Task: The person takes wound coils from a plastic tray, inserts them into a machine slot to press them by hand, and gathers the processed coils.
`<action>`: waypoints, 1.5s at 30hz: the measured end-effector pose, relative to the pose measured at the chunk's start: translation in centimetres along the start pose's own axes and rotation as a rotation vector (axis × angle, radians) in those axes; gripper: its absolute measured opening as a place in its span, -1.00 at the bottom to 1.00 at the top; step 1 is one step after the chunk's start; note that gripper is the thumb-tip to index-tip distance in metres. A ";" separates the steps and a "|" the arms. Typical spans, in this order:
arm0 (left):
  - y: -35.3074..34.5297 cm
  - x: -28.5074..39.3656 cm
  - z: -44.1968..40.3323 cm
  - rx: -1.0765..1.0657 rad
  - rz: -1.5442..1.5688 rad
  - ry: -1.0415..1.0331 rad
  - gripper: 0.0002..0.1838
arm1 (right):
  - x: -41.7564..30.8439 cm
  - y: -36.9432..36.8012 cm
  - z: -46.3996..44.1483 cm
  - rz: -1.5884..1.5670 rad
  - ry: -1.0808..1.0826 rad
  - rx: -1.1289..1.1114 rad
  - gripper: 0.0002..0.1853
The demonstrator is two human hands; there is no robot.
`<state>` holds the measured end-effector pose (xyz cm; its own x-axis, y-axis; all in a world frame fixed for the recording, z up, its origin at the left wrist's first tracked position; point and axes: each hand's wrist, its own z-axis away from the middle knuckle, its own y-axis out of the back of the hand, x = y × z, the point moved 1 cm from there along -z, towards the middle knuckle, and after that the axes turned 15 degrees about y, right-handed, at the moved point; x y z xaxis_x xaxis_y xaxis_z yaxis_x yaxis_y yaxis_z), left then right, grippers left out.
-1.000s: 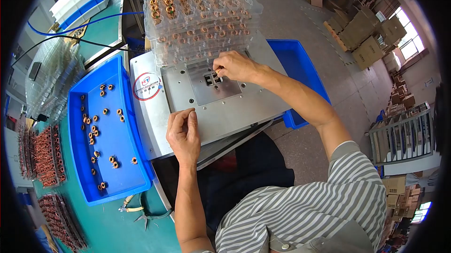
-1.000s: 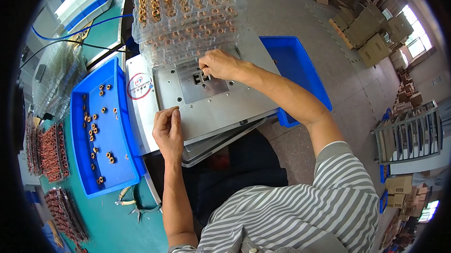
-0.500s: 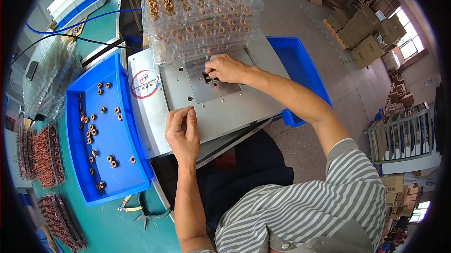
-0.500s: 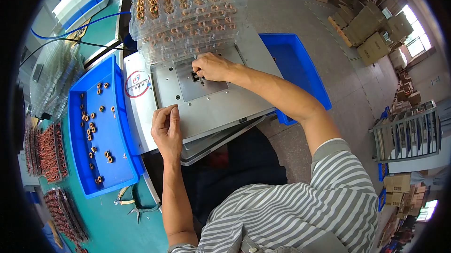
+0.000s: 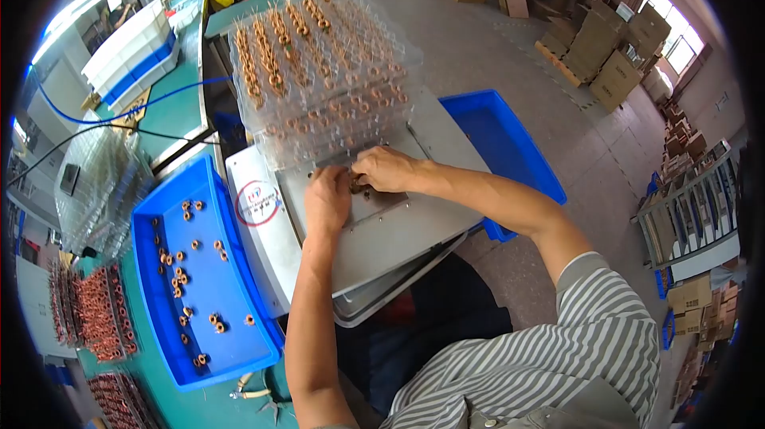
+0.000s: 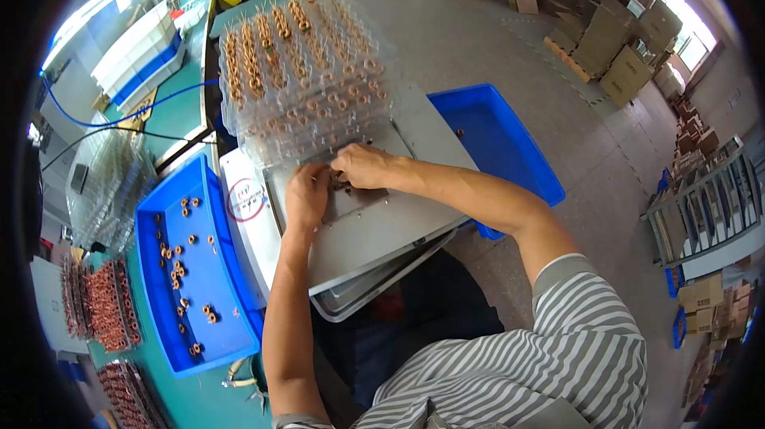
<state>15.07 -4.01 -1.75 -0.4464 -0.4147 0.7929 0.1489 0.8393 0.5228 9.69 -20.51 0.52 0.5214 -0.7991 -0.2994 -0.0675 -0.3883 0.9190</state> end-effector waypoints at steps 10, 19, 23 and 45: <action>-1.1 0.5 0.1 -0.145 -0.210 -0.120 -0.81 | 3.0 18.4 -9.7 0.238 -0.239 0.450 -0.78; -0.3 0.6 -0.4 -0.172 0.243 0.069 -0.85 | 7.0 18.2 -18.3 0.372 -0.706 0.343 -0.65; -0.1 0.8 -0.6 -0.217 0.391 0.141 -0.84 | 6.6 19.2 -18.5 0.280 -0.799 0.282 -0.63; 1.4 1.9 -0.2 -0.484 1.236 0.448 -0.65 | -5.2 4.8 -0.7 -0.851 -0.273 0.432 -0.84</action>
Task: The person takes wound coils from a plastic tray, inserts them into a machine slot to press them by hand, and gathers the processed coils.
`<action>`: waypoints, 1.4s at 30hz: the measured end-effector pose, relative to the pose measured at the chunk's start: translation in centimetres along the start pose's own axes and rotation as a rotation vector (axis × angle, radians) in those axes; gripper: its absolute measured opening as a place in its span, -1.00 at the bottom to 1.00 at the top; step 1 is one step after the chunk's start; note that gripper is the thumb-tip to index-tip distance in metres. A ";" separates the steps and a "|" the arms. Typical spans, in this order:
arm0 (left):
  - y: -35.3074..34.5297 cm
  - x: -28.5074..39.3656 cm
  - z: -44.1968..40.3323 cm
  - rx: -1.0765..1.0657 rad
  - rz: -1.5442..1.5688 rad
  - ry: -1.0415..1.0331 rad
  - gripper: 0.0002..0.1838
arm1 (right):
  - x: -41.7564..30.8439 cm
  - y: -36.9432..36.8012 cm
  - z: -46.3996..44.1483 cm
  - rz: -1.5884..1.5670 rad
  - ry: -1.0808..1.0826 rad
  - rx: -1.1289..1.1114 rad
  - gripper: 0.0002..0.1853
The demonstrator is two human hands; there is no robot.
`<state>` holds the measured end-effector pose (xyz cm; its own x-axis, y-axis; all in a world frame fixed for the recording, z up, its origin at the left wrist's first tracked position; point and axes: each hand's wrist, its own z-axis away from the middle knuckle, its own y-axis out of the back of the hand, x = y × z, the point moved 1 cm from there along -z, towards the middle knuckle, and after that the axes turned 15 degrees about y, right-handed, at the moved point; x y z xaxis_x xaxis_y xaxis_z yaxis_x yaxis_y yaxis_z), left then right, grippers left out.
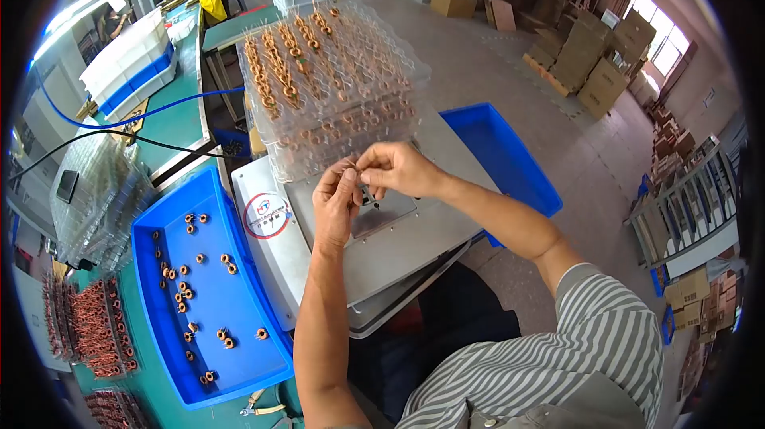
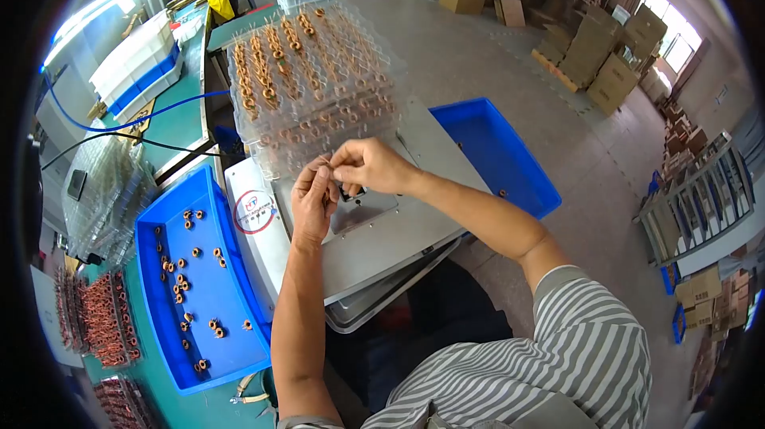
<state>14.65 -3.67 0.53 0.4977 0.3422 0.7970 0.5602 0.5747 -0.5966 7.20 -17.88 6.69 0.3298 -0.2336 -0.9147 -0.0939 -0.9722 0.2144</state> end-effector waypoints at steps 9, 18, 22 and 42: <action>0.6 -1.1 -0.2 -0.049 -0.301 0.039 -0.74 | 4.4 0.8 2.9 -0.505 -0.134 0.037 -0.88; 0.1 -1.2 0.1 0.030 -0.473 0.055 -0.79 | 5.9 0.8 3.5 -0.705 -0.158 0.152 -0.92; 0.5 -1.3 0.0 -0.017 -0.407 0.057 -0.84 | 5.6 0.6 3.6 -0.692 -0.157 0.095 -0.90; -0.1 -1.2 0.4 0.121 -0.330 0.036 -0.93 | 6.0 -0.4 3.3 -0.600 -0.029 0.126 -0.78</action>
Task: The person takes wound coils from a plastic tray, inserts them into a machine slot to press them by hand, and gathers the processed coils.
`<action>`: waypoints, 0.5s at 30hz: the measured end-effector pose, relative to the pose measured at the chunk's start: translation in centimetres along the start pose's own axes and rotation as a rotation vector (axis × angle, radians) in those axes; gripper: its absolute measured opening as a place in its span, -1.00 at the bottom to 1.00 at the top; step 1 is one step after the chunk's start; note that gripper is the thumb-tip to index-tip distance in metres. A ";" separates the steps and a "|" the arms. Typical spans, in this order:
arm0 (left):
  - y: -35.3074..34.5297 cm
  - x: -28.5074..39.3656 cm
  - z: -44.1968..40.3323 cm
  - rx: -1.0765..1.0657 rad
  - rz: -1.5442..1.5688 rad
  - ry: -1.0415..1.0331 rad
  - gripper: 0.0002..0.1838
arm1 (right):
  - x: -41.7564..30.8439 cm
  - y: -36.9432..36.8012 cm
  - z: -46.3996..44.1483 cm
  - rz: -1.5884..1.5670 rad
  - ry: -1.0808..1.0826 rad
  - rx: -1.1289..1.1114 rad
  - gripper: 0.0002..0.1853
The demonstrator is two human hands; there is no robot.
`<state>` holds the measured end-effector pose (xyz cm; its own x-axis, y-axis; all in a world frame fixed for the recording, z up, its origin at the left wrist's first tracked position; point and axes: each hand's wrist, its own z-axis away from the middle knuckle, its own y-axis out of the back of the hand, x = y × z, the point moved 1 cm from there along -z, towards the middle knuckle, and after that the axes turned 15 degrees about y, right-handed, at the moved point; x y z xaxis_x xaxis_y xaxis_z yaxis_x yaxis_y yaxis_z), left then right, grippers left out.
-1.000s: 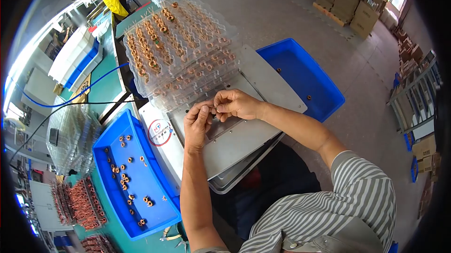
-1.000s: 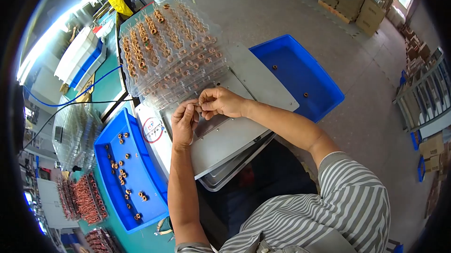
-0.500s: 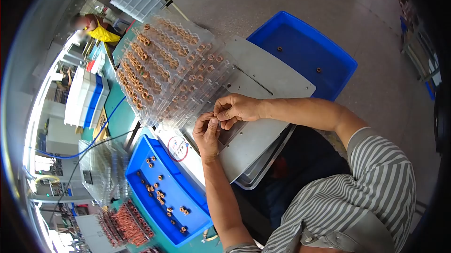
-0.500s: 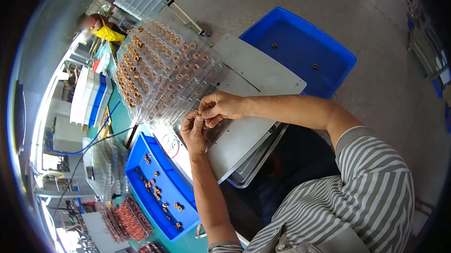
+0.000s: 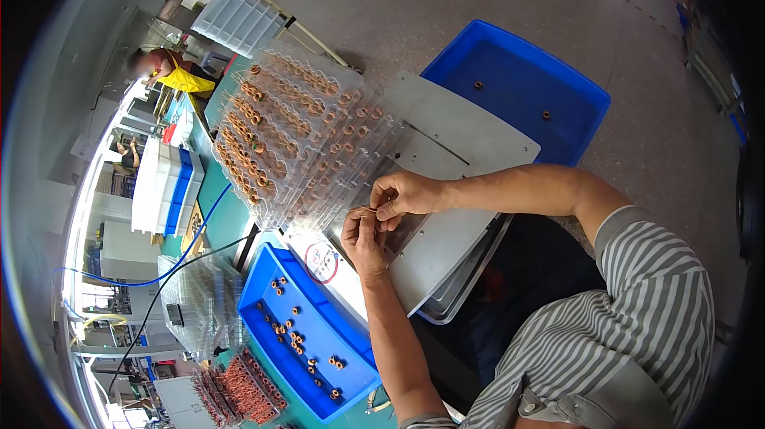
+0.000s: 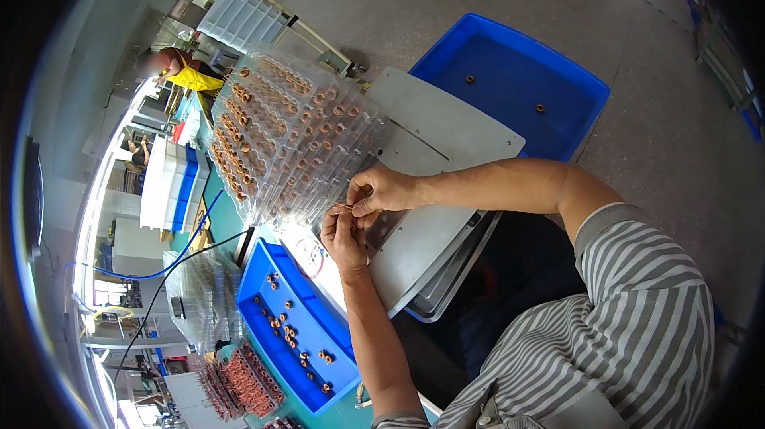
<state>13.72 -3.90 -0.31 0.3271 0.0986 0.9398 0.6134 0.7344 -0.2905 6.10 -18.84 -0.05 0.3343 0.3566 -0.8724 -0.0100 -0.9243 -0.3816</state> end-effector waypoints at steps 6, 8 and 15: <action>-0.2 -0.3 -0.2 0.030 0.000 -0.043 -0.92 | 0.2 0.2 -0.3 0.087 0.013 0.013 -0.79; 0.1 -0.3 -0.3 0.026 -0.069 -0.074 -0.91 | 0.4 0.4 -0.4 0.112 0.030 -0.014 -0.80; 0.8 -0.4 -0.4 0.027 -0.015 0.040 -0.91 | -0.2 0.4 0.1 0.333 0.122 -0.095 -0.84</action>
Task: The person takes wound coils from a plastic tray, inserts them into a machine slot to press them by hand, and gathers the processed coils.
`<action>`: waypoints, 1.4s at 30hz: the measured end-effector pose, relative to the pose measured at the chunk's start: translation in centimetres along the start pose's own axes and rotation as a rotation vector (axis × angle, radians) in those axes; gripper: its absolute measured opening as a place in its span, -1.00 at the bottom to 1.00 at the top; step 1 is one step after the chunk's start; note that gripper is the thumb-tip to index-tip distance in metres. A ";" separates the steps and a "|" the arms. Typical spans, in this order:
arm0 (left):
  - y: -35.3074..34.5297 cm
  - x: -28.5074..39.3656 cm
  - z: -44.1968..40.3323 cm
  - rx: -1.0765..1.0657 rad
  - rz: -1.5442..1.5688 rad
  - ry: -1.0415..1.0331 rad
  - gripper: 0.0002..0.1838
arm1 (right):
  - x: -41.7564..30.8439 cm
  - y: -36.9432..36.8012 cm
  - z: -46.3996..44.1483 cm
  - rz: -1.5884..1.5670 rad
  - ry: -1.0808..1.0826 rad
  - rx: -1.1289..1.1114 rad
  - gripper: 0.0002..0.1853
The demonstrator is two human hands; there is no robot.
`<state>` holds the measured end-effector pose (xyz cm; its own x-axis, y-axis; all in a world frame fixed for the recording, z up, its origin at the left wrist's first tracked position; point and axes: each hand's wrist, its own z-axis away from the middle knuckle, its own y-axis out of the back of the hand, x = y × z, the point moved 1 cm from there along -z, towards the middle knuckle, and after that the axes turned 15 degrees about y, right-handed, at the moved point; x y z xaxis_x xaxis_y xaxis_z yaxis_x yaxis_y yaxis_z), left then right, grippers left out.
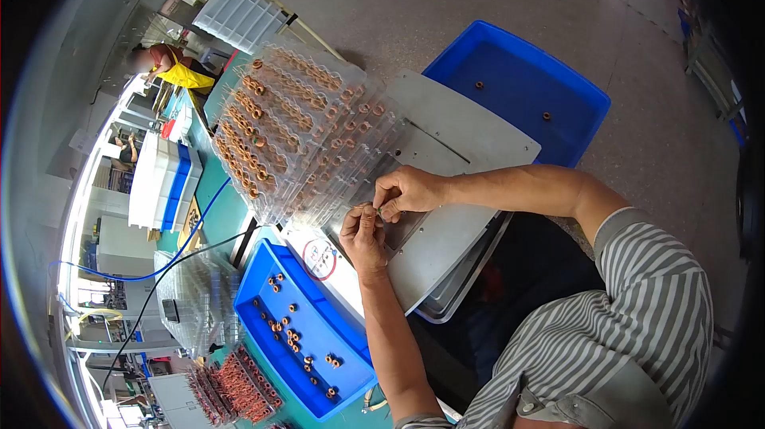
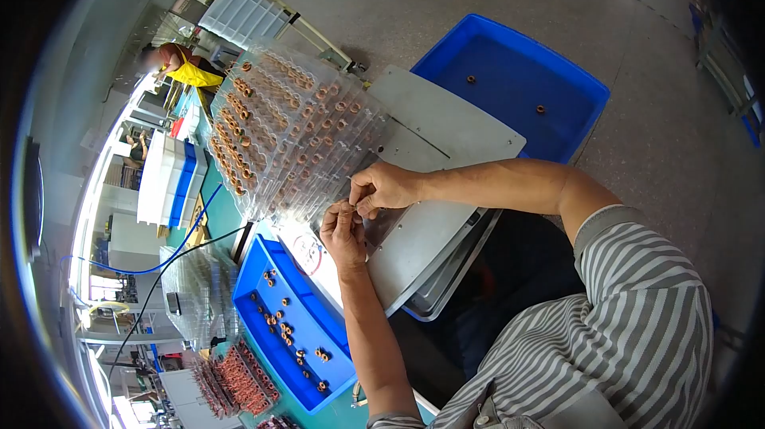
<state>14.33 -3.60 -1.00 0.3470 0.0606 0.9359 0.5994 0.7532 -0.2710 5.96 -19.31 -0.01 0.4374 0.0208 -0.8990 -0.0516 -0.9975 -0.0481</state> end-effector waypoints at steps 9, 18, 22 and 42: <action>-0.2 0.2 -0.1 0.077 0.053 0.117 -0.89 | 1.4 0.0 -0.1 -0.067 0.011 0.162 -0.86; -0.1 0.1 -0.4 0.013 0.080 0.118 -0.86 | 0.1 0.4 -0.5 0.025 -0.015 0.183 -0.83; 0.3 0.3 -0.6 0.127 0.102 0.019 -0.78 | -2.0 1.9 -1.9 0.413 0.012 0.097 -0.81; 1.2 0.4 -1.2 0.216 0.198 0.038 -0.81 | -2.2 2.1 -4.7 0.914 -0.096 -0.320 -0.82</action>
<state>16.11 -3.45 -1.23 0.4710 0.1994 0.8593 0.3508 0.8514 -0.3899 9.08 -21.73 3.93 0.2743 -0.7795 -0.5632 -0.0826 -0.6026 0.7938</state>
